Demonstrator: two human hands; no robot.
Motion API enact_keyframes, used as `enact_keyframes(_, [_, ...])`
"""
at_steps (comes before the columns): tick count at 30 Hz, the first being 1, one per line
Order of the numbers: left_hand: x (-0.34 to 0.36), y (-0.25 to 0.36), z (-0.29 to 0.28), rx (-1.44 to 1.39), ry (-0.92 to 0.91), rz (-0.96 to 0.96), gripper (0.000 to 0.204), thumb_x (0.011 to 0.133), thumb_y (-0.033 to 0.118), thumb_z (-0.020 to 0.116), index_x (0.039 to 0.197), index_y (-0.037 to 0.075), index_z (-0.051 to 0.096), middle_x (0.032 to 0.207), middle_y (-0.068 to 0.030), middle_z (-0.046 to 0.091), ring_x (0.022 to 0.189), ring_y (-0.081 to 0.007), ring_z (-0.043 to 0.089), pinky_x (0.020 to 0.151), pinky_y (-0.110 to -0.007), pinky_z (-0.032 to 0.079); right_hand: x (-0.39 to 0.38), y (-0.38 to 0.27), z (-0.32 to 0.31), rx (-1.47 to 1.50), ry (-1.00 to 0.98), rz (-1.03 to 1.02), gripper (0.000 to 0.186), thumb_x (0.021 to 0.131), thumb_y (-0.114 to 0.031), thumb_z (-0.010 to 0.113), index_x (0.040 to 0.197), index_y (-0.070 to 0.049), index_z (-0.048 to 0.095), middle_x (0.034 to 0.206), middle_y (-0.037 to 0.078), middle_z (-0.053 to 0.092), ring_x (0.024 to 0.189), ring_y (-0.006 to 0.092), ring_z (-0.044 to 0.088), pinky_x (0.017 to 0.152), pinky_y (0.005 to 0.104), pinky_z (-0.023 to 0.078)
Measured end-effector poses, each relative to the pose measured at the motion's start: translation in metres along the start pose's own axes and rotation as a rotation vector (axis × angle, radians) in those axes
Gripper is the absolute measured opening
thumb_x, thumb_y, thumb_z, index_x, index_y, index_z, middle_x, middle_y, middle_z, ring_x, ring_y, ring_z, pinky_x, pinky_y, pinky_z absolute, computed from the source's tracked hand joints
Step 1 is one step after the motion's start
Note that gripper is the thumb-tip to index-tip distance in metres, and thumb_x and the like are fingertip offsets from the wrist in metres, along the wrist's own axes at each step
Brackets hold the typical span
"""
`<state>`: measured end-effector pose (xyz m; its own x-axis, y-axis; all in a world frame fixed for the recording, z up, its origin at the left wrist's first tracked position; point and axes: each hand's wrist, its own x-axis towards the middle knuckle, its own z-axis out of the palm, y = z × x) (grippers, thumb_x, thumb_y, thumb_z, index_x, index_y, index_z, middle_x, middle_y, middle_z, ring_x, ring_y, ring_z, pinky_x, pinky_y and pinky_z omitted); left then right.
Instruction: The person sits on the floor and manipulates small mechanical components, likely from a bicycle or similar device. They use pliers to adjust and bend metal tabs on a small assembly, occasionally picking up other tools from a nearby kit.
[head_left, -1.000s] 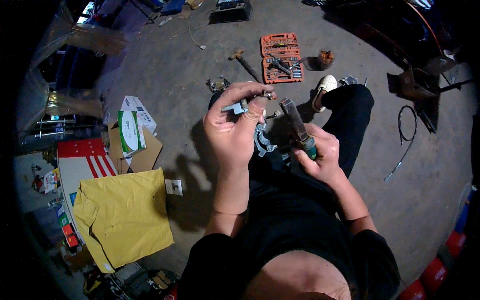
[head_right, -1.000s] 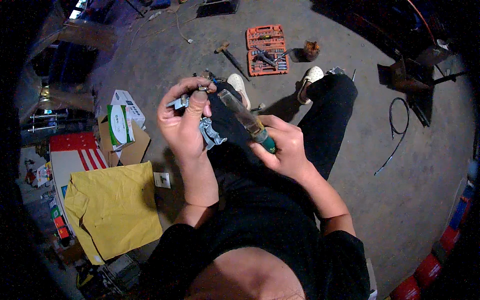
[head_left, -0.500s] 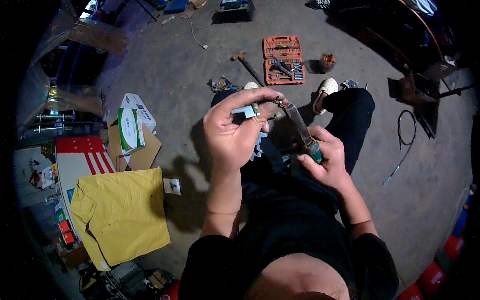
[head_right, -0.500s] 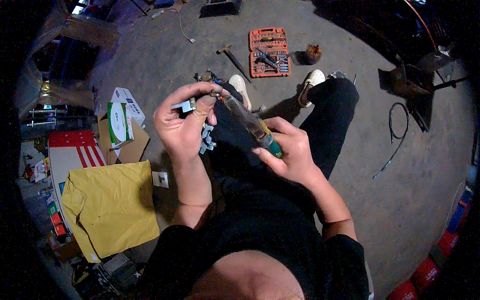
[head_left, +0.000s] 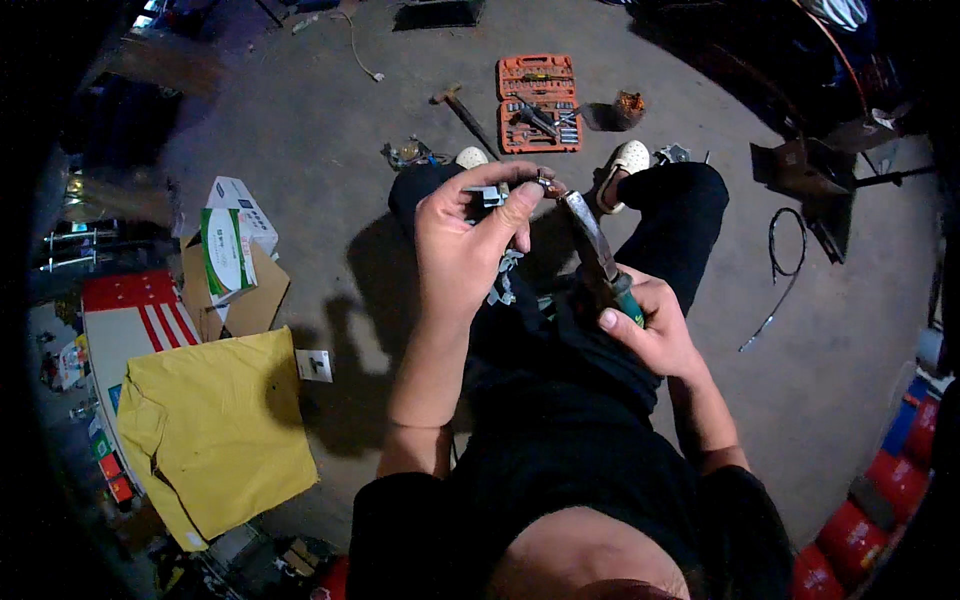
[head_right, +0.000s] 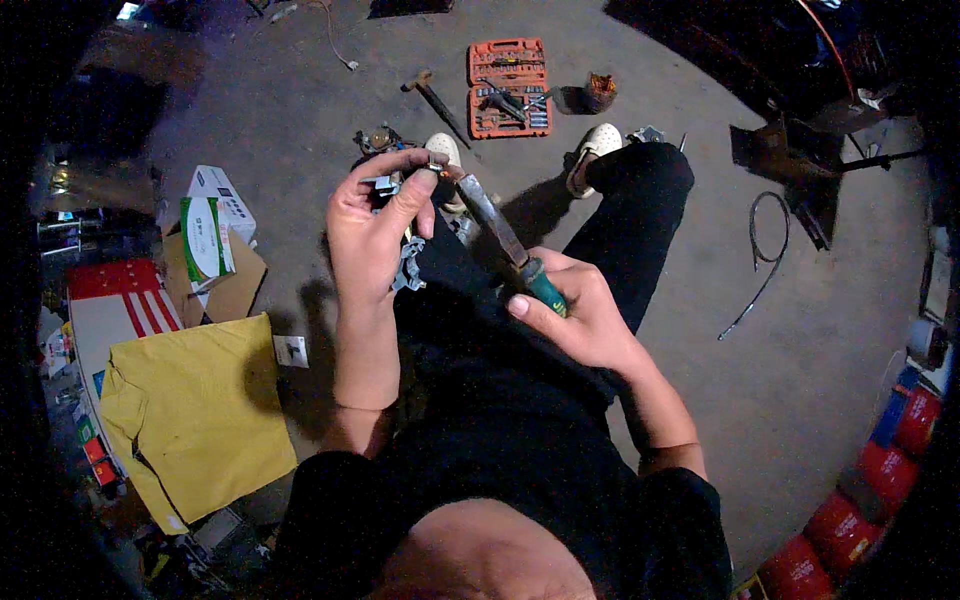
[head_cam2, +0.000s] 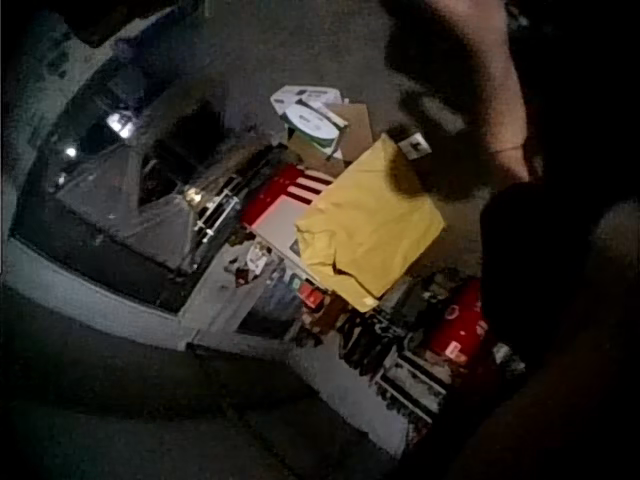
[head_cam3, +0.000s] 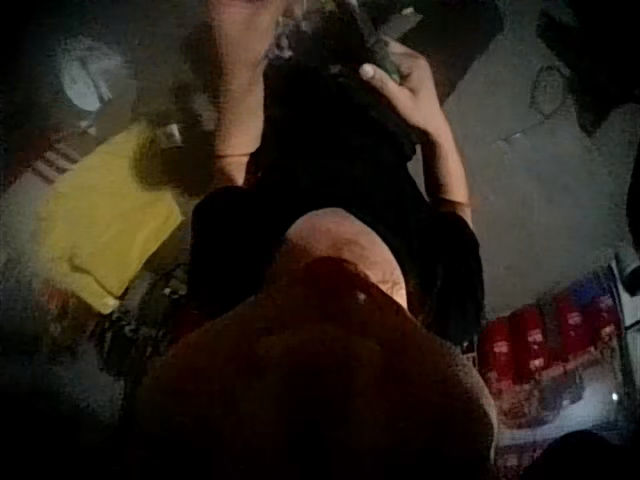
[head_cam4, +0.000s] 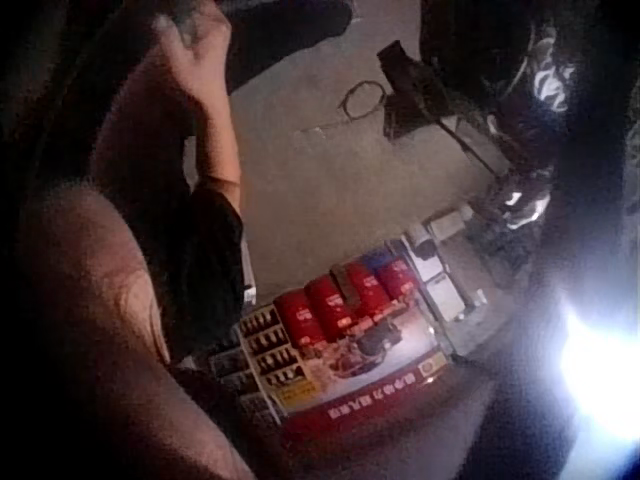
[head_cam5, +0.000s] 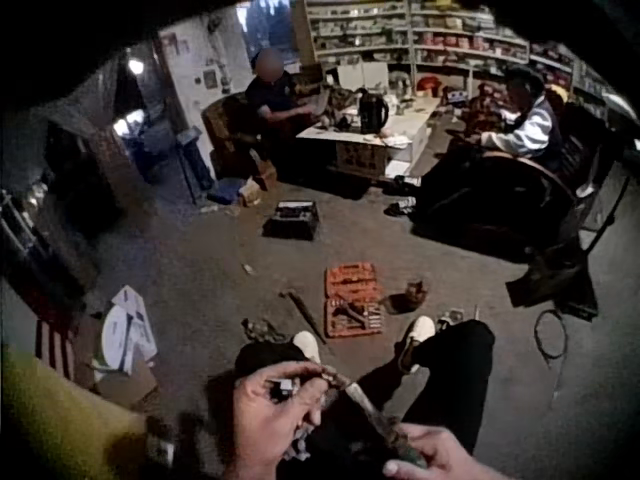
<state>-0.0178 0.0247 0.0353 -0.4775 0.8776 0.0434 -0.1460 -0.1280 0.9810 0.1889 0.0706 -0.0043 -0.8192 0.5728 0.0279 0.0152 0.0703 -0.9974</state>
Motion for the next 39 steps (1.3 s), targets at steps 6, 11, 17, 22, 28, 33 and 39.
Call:
enact_keyframes(6, [0.003,-0.002,-0.008,0.040,-0.039,-0.029,0.015,0.085,0.004,0.063,0.098,-0.004,0.062,0.085,-0.0125,0.068,0.056,-0.0072,0.054,0.051,-0.019,0.042,0.004,-0.006,0.001,0.066,-0.028,0.055,0.033,0.082,-0.021,0.065,0.066,0.003,0.050,0.088,0.011,0.054,0.077,0.0214,0.047,0.073,0.0329,0.040])
enact_keyframes(11, [0.000,-0.007,-0.010,0.019,0.026,-0.026,0.015,0.083,0.003,0.065,0.096,-0.003,0.065,0.077,-0.0058,0.066,0.054,-0.0044,0.052,0.049,-0.019,0.041,0.007,0.000,-0.002,-0.095,-0.084,0.048,0.033,0.081,-0.021,0.066,0.065,0.003,0.049,0.100,0.011,0.055,0.094,0.0241,0.043,0.084,0.0357,0.036])
enact_keyframes(17, [-0.001,-0.009,-0.017,0.097,0.005,-0.025,0.014,0.083,0.003,0.065,0.095,-0.002,0.067,0.072,-0.0023,0.064,0.053,-0.0030,0.052,0.047,-0.018,0.040,0.005,0.002,-0.004,-0.003,-0.138,0.076,0.033,0.083,-0.021,0.065,0.065,0.003,0.050,0.101,0.015,0.055,0.097,0.0253,0.044,0.088,0.0369,0.035])
enact_keyframes(22, [0.000,-0.009,-0.021,0.122,-0.047,-0.040,0.013,0.083,0.004,0.065,0.095,-0.001,0.067,0.074,-0.0021,0.065,0.054,-0.0033,0.052,0.048,-0.018,0.040,0.004,0.000,-0.006,0.035,-0.151,0.097,0.033,0.084,-0.023,0.063,0.068,0.004,0.054,0.101,0.015,0.055,0.099,0.0260,0.045,0.089,0.0377,0.035])
enact_keyframes(28, [0.007,-0.012,-0.029,0.282,-0.155,0.073,0.012,0.081,0.003,0.066,0.093,0.002,0.068,0.081,-0.0023,0.067,0.060,-0.0035,0.052,0.051,-0.018,0.040,0.004,-0.001,-0.006,-0.031,-0.145,0.094,0.035,0.085,-0.024,0.063,0.066,0.003,0.052,0.095,0.015,0.055,0.095,0.0255,0.045,0.086,0.0368,0.036])
enact_keyframes(33, [0.017,-0.011,-0.037,0.388,-0.276,0.099,0.013,0.080,-0.001,0.065,0.092,0.001,0.068,0.086,-0.0040,0.067,0.068,-0.0057,0.056,0.057,-0.020,0.044,0.006,-0.004,-0.007,-0.063,-0.148,0.100,0.036,0.085,-0.024,0.063,0.064,0.002,0.050,0.082,0.012,0.053,0.085,0.0236,0.045,0.080,0.0362,0.037])
enact_keyframes(39, [0.032,-0.018,-0.045,0.370,-0.392,0.170,0.015,0.077,-0.003,0.066,0.091,0.002,0.068,0.087,-0.0049,0.068,0.076,-0.0107,0.061,0.068,-0.024,0.048,0.008,-0.008,-0.008,-0.119,-0.133,0.120,0.038,0.085,-0.027,0.062,0.063,0.001,0.050,0.069,0.008,0.049,0.074,0.0209,0.041,0.072,0.0347,0.036])
